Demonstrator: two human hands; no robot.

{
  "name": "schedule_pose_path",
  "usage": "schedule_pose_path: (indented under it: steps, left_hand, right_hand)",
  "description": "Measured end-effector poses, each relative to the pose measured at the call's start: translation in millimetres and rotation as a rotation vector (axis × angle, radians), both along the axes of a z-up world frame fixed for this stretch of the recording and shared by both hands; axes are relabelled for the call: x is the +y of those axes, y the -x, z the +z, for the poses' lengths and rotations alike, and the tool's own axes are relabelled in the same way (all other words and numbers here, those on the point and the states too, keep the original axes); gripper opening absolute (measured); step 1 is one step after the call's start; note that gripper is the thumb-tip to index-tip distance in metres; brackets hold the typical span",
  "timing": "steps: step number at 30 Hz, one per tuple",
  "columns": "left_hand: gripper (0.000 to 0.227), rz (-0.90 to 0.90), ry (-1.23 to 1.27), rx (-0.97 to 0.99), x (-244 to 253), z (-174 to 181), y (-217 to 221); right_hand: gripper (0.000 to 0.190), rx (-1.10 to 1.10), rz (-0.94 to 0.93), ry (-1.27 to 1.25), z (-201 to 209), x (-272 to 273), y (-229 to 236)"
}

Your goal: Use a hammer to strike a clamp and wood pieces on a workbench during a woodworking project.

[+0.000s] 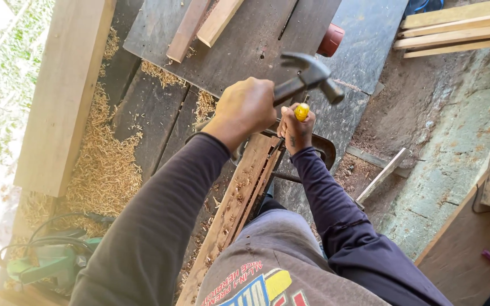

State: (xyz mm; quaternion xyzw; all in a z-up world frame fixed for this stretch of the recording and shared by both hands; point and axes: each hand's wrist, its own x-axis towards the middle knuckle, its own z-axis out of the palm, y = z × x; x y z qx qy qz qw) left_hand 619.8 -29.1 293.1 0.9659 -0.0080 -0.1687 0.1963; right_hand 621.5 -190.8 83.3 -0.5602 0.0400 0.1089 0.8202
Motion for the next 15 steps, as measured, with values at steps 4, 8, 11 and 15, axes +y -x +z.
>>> schedule_pose_path:
  steps: [4, 8, 11, 15]
  left_hand:
    - [0.023, 0.039, 0.047, 0.045, -1.9, -23.6, 6.6]
    - [0.023, -0.004, -0.017, 0.132, -0.6, -15.6, 6.8]
    - [0.021, 0.018, -0.012, 0.136, 0.6, -25.8, 17.3]
    - [0.022, 0.001, -0.032, 0.105, 4.0, -19.3, 13.5]
  right_hand:
    - [0.022, 0.022, -0.017, -0.014, -9.0, -3.6, 2.5]
    - [0.02, 0.0, 0.023, -0.029, -21.3, -5.7, -1.4]
    - [0.018, 0.027, 0.031, -0.043, -20.1, -6.6, 3.9]
    - [0.022, 0.061, 0.031, 0.001, -36.4, -8.4, -0.7]
